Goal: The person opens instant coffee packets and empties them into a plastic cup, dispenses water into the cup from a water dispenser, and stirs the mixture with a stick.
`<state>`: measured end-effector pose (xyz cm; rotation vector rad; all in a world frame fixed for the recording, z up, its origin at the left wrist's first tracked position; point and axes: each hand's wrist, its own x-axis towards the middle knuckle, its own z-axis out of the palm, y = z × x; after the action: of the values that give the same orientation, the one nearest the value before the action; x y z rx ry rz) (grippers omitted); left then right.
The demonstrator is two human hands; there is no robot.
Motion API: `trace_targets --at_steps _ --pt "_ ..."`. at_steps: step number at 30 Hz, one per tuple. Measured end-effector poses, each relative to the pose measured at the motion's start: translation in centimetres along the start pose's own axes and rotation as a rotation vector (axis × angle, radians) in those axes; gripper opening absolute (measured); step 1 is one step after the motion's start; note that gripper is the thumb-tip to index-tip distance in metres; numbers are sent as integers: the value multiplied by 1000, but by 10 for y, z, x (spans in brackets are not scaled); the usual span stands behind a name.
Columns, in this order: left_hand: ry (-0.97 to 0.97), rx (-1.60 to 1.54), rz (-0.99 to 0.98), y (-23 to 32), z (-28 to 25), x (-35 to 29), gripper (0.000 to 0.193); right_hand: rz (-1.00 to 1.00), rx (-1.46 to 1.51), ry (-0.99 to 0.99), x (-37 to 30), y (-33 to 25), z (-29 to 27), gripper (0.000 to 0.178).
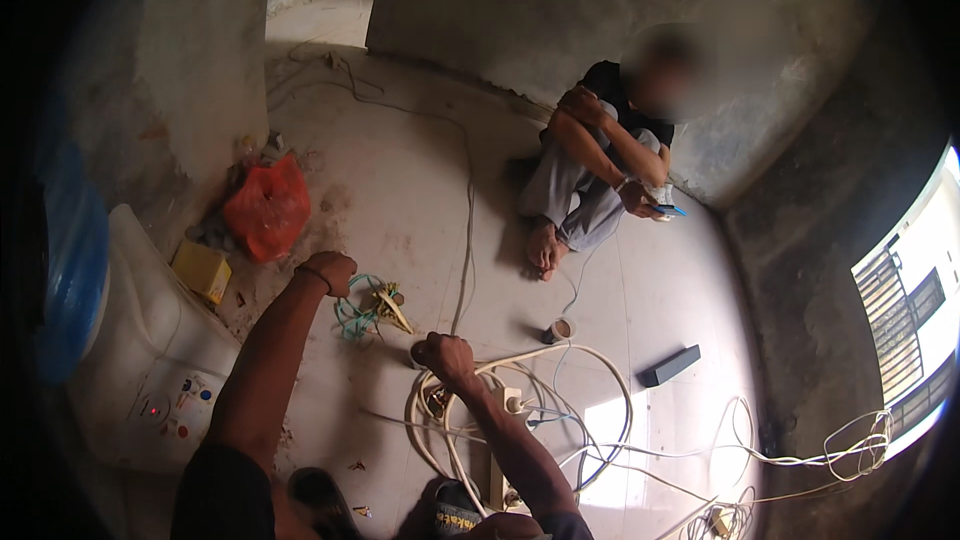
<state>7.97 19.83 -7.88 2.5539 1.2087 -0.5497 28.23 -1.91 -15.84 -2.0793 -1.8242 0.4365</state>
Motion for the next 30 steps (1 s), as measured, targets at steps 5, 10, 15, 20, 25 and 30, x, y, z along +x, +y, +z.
trace_targets --at_steps 5,10,15,20,25,30 --pt "-57 23 -18 7 -9 -2 33 -5 62 145 5 9 0 28" --pt "43 11 32 -3 3 7 31 23 -18 -37 6 4 0 28" --pt "43 29 68 1 0 3 14 12 17 115 8 9 -3 31" --pt "56 37 75 4 -4 1 13 4 -25 20 3 8 -2 29" --pt "54 36 91 2 0 0 14 -71 85 169 2 10 0 24" --pt "77 34 59 -4 7 6 16 -44 98 53 1 -2 -3 23"
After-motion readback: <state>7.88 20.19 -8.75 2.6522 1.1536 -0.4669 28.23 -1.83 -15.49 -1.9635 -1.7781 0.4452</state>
